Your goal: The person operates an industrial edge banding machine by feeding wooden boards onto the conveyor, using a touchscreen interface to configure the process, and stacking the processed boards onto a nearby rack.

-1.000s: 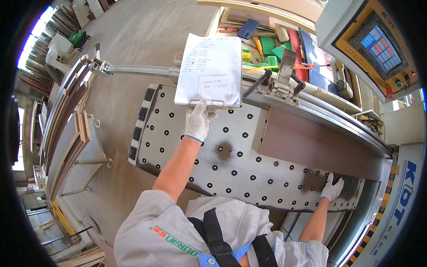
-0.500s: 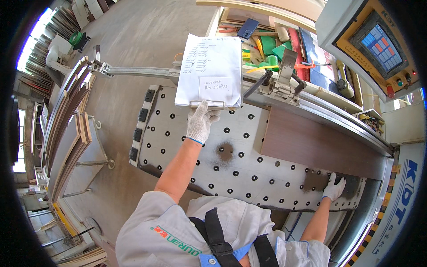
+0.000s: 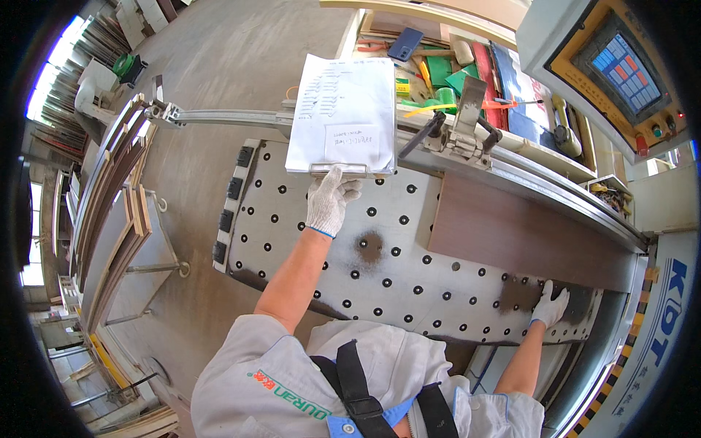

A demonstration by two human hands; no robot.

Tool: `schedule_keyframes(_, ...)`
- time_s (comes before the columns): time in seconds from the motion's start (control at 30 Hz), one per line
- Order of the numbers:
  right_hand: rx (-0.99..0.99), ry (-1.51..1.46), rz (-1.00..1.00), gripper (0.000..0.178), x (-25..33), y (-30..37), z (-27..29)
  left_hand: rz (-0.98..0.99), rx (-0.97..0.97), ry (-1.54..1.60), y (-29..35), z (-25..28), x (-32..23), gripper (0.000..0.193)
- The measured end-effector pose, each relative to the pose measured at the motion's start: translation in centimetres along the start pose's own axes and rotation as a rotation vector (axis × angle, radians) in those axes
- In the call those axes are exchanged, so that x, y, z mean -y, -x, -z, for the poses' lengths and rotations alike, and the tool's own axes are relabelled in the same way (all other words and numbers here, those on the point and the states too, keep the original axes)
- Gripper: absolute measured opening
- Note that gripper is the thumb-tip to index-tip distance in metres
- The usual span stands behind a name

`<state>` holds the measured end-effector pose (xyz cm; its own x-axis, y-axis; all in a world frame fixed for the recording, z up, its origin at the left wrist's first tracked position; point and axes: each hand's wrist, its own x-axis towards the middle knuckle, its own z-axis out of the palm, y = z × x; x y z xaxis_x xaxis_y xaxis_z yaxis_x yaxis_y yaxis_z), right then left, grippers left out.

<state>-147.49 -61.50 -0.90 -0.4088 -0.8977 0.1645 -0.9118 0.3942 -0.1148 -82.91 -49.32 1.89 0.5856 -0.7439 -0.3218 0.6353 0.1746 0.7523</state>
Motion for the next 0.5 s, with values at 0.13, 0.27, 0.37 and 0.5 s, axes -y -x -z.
schedule_keyframes(0.13,0.056,-0.126,-0.027,0.087,2.7,2.0,2.9,-0.016,-0.015,-0.157,0.6,-0.3,1.4,0.032)
schedule_keyframes(0.27,-0.065,-0.051,0.071,0.084,0.1,0.5,0.3,0.042,0.105,-0.168,0.5,2.0,3.1,0.036)
schedule_keyframes(0.37,-0.154,-0.036,0.066,0.081,1.9,1.7,1.8,0.036,0.056,-0.288,0.9,1.4,3.1,0.045)
schedule_keyframes(0.5,-0.194,-0.071,0.113,0.086,0.3,0.4,0.4,-0.002,0.135,-0.142,-0.7,3.4,4.2,0.050)
